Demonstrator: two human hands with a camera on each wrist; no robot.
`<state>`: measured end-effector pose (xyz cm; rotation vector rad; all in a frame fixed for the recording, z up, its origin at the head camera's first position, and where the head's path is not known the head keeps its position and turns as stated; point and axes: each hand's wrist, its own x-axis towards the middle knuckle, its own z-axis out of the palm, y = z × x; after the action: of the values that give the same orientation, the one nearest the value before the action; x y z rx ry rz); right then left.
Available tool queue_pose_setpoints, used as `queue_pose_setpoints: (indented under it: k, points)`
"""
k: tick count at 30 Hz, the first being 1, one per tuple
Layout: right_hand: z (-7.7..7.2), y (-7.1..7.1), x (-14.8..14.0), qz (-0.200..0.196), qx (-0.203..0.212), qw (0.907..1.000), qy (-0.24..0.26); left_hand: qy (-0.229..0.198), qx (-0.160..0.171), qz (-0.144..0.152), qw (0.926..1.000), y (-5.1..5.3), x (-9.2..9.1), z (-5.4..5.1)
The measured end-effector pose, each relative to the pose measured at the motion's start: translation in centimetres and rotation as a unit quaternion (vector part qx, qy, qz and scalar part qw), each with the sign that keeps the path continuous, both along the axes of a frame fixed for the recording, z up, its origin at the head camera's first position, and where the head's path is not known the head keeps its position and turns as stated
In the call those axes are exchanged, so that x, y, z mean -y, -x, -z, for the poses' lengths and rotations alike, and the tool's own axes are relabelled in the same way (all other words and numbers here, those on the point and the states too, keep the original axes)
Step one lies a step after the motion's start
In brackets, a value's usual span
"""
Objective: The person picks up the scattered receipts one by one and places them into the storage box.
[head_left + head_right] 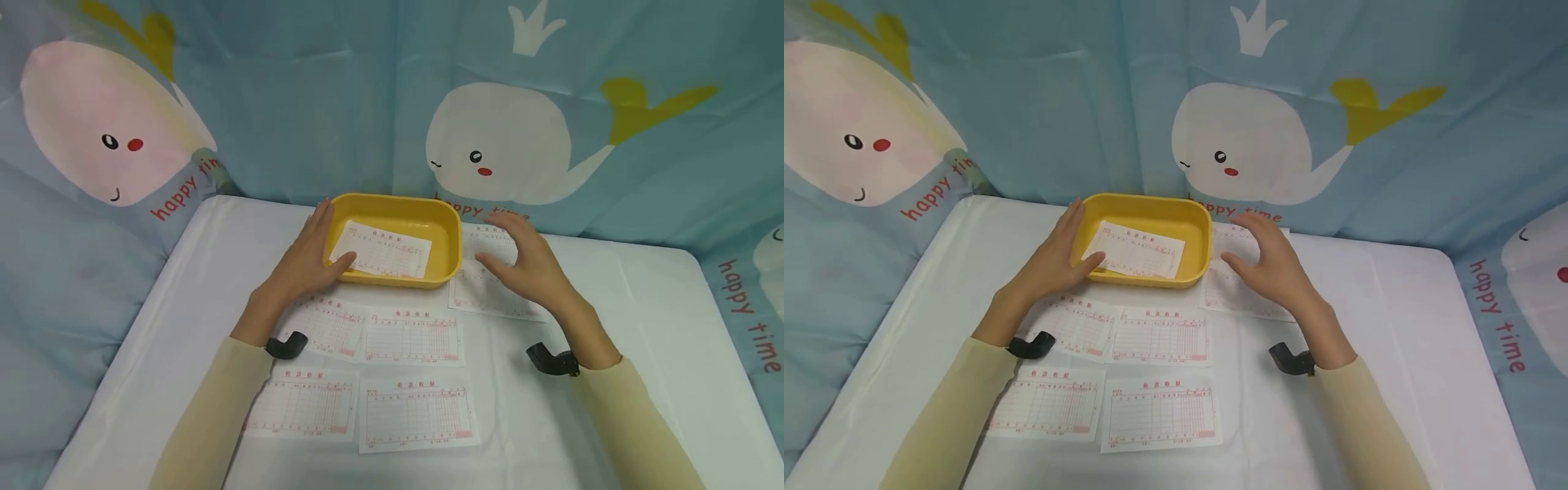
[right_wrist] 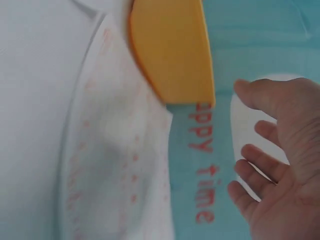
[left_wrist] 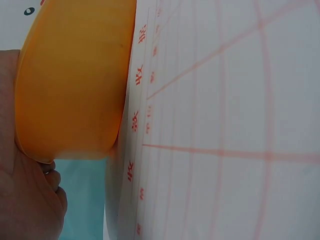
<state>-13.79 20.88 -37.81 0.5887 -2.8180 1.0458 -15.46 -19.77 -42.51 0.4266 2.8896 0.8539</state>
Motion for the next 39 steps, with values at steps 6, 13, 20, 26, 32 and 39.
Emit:
queue_pose_setpoints:
  k: [6, 13, 20, 26, 32, 39]
  points:
    - [2.3, -1.9, -2.4, 0.030, 0.024, 0.9991, -0.016, 0.001, 0.004, 0.000, 1.0000, 0.0, 0.1, -0.1]
    - [4.1, -3.4, -4.4, 0.068, 0.065, 0.9954, -0.019, 0.000, 0.007, -0.002, 1.0000, 0.0, 0.0, 0.0]
    - [4.7, -4.0, -6.0, 0.083, 0.103, 0.9907, -0.031, 0.001, 0.004, 0.000, 1.0000, 0.1, 0.0, 0.0]
    - [5.0, -4.0, -6.4, 0.076, 0.115, 0.9885, -0.061, 0.002, 0.004, 0.000, 1.0000, 0.2, 0.1, 0.1]
    - [4.8, -4.2, -6.7, 0.103, 0.122, 0.9830, -0.091, 0.002, 0.010, -0.003, 0.9999, 0.2, 0.0, 0.3]
    - [4.6, -4.2, -6.6, 0.117, 0.128, 0.9799, -0.099, 0.008, 0.012, -0.003, 0.9999, 0.2, 0.1, 0.2]
